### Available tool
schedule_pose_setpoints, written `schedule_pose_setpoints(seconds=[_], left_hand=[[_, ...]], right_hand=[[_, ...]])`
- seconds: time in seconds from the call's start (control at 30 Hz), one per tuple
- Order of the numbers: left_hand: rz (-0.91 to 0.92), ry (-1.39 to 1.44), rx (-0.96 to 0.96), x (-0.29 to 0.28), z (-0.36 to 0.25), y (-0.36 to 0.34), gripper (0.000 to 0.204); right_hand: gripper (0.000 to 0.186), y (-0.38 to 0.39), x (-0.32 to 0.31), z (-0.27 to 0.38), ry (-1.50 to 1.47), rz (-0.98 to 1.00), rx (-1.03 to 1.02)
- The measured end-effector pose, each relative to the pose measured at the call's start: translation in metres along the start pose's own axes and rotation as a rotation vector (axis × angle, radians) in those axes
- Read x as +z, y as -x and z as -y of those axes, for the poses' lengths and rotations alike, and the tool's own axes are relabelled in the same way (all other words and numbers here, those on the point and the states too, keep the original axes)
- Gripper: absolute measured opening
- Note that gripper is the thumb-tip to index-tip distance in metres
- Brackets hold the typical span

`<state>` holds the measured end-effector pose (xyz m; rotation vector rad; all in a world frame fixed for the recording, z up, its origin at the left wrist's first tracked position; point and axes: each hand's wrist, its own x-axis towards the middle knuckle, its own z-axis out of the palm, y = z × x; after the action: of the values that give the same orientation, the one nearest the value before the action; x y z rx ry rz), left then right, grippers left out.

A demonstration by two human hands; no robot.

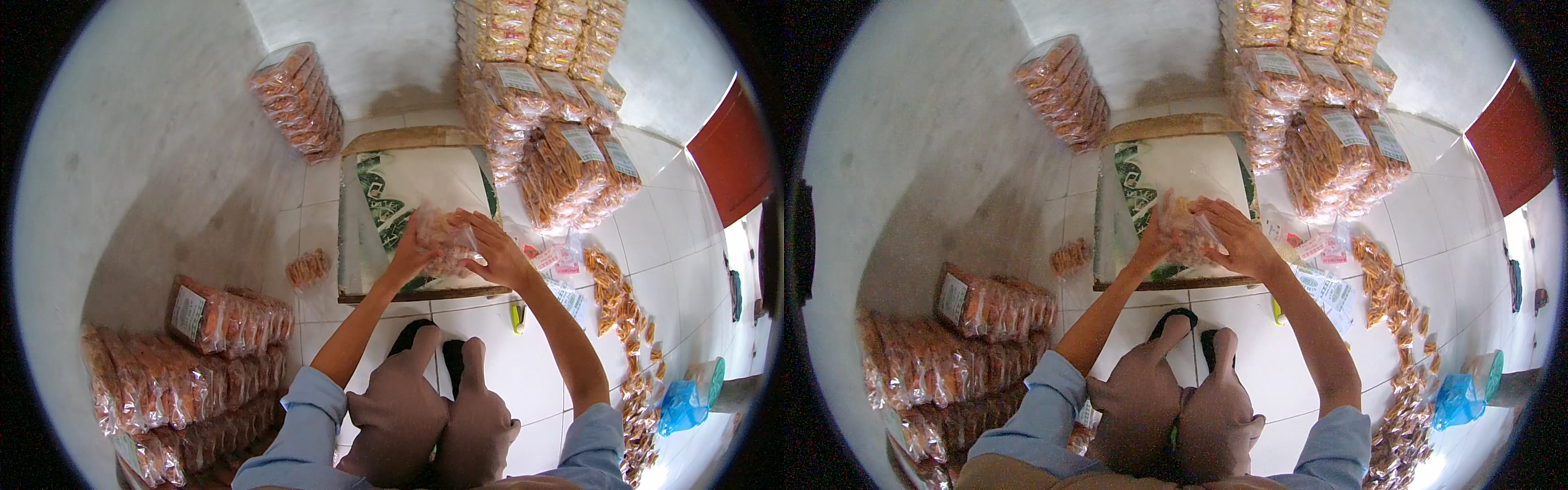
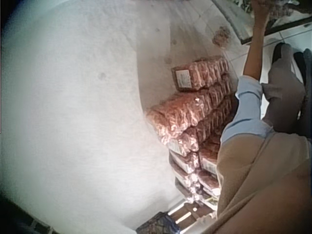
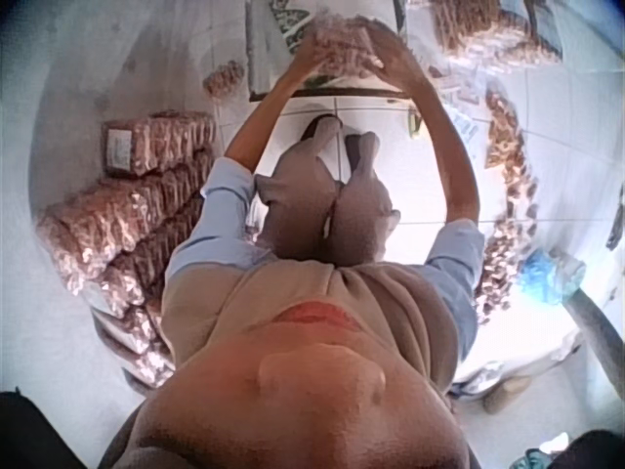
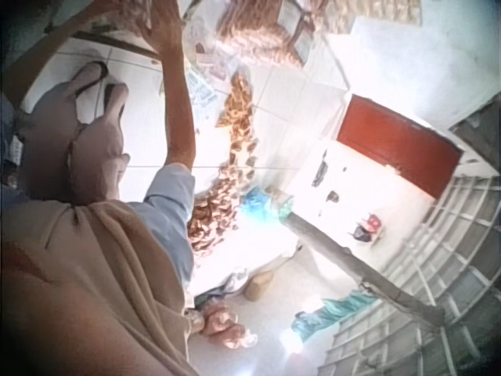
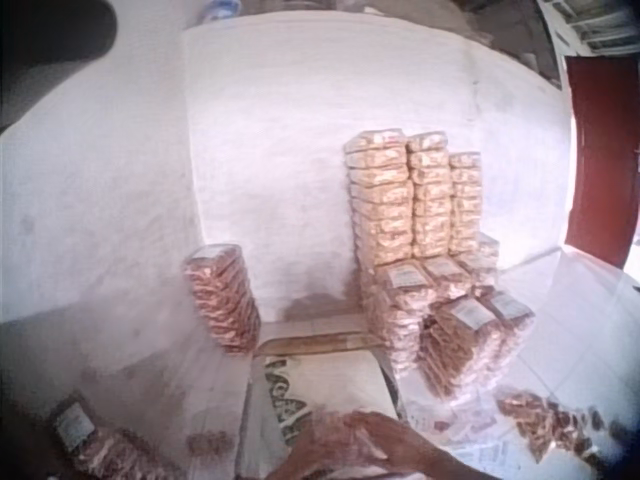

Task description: The person fills a clear plastic bag with snack sticks from a pile on the floor, places a label inside, and ties the top of the bag closed.

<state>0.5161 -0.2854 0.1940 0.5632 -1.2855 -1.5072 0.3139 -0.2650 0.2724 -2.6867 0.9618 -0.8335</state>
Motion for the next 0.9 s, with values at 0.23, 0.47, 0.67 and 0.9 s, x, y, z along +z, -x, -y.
schedule_pose_setpoints(seconds=[0.23,0.47,0.67,0.9], left_hand=[[-0.289,-0.792,0.536,-0.023,-0.005,0.017,0.084],[0.107,-1.049,0.519,-0.020,-0.034,0.010,0.069],[0.138,-0.995,0.568,-0.016,-0.035,0.001,0.068],[0.288,-1.005,0.649,-0.006,-0.035,-0.014,0.062]], right_hand=[[0.058,-0.012,-0.001,-0.001,0.173,0.105,-0.173],[0.047,-0.012,-0.002,0.000,0.207,0.104,-0.192],[0.056,-0.005,0.010,-0.006,-0.054,-0.087,-0.140],[0.054,-0.001,0.021,-0.010,-0.024,-0.129,-0.116]])
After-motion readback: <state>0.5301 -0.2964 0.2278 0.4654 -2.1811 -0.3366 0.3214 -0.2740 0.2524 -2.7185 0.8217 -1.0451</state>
